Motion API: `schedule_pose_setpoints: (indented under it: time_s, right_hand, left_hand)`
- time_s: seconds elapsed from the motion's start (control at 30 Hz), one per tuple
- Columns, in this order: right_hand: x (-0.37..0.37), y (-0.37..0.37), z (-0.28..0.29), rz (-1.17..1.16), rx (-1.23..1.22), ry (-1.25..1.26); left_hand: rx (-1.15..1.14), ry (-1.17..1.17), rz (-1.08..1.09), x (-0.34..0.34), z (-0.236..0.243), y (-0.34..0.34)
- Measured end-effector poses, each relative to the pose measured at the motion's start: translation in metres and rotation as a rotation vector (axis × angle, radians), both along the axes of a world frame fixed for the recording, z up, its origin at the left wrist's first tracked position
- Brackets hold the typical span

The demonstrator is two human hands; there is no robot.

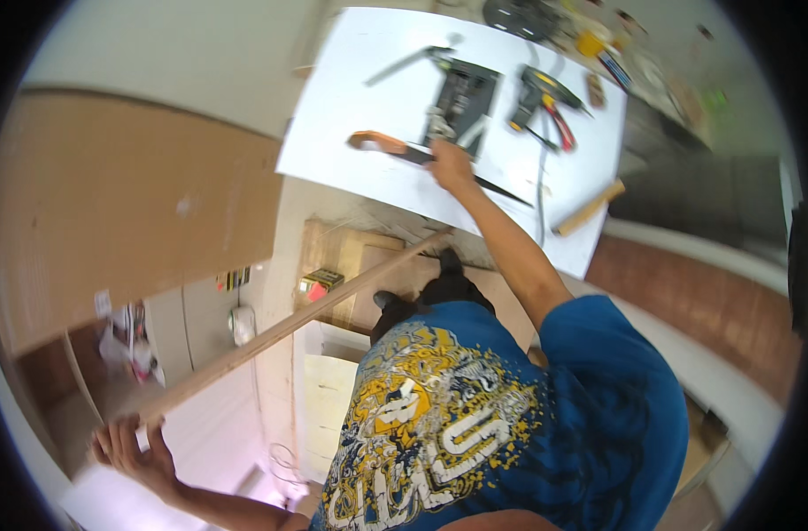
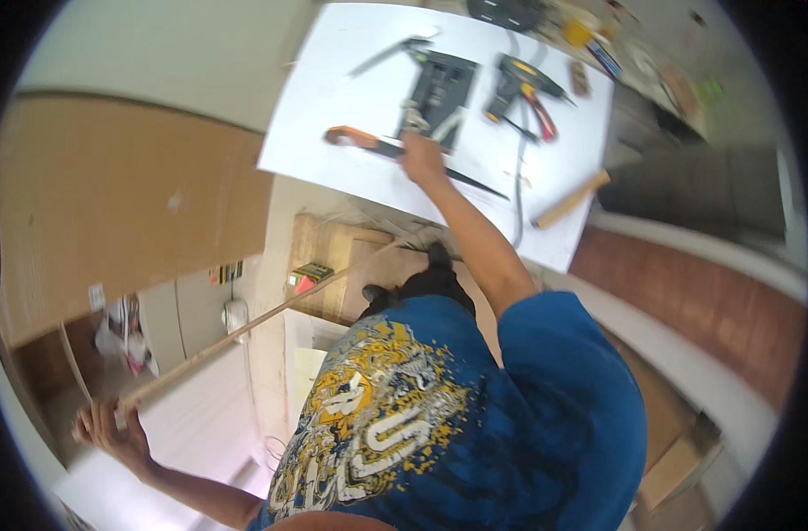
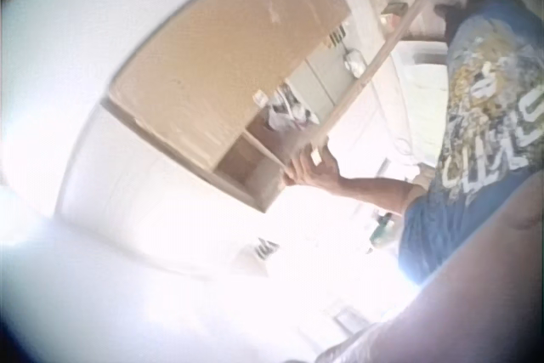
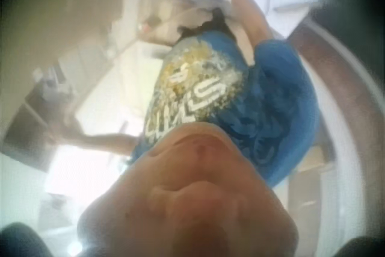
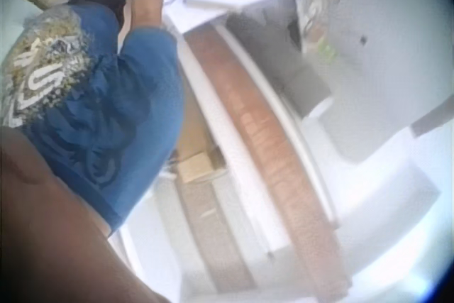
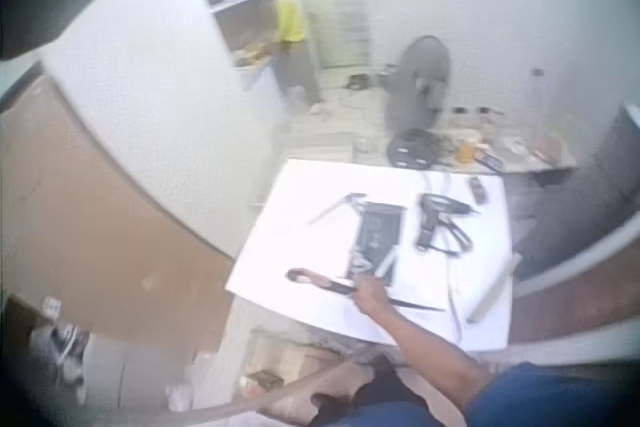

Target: The person positions a large curved wooden panel on a workbench, then uses a hand saw to cut along a marked line. After completing the cut, the person lifts the separated piece and places it aside.

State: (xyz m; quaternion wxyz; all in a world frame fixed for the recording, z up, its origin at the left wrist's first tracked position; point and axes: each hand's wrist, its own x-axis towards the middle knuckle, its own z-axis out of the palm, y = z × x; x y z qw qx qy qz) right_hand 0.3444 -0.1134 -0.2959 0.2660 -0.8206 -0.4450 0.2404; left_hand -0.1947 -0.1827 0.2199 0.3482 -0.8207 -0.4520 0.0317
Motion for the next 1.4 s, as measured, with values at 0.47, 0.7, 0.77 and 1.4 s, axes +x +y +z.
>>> schedule_pose_setpoints:
  time_s: [0.47,0.7,0.77,1.4]
  right_hand:
    - [0.244,-0.167,0.018,-0.675,0.404,0.46]
    - [0.232,-0.112,-0.037,-1.124,0.515,0.688]
    - [0.242,-0.113,-0.069,-1.153,0.434,0.57]
    - [0.197,-0.226,-0.023,-0.857,-0.092,-0.167]
  left_hand:
    - [-0.006,0.027,0.023,-0.04,-0.005,-0.007]
    - [0.017,0.067,0.011,-0.035,-0.001,0.009]
    - [0.011,0.056,-0.019,-0.033,-0.004,0.021]
    - [0.008,-0.021,0.044,-0.026,-0.003,-0.008]
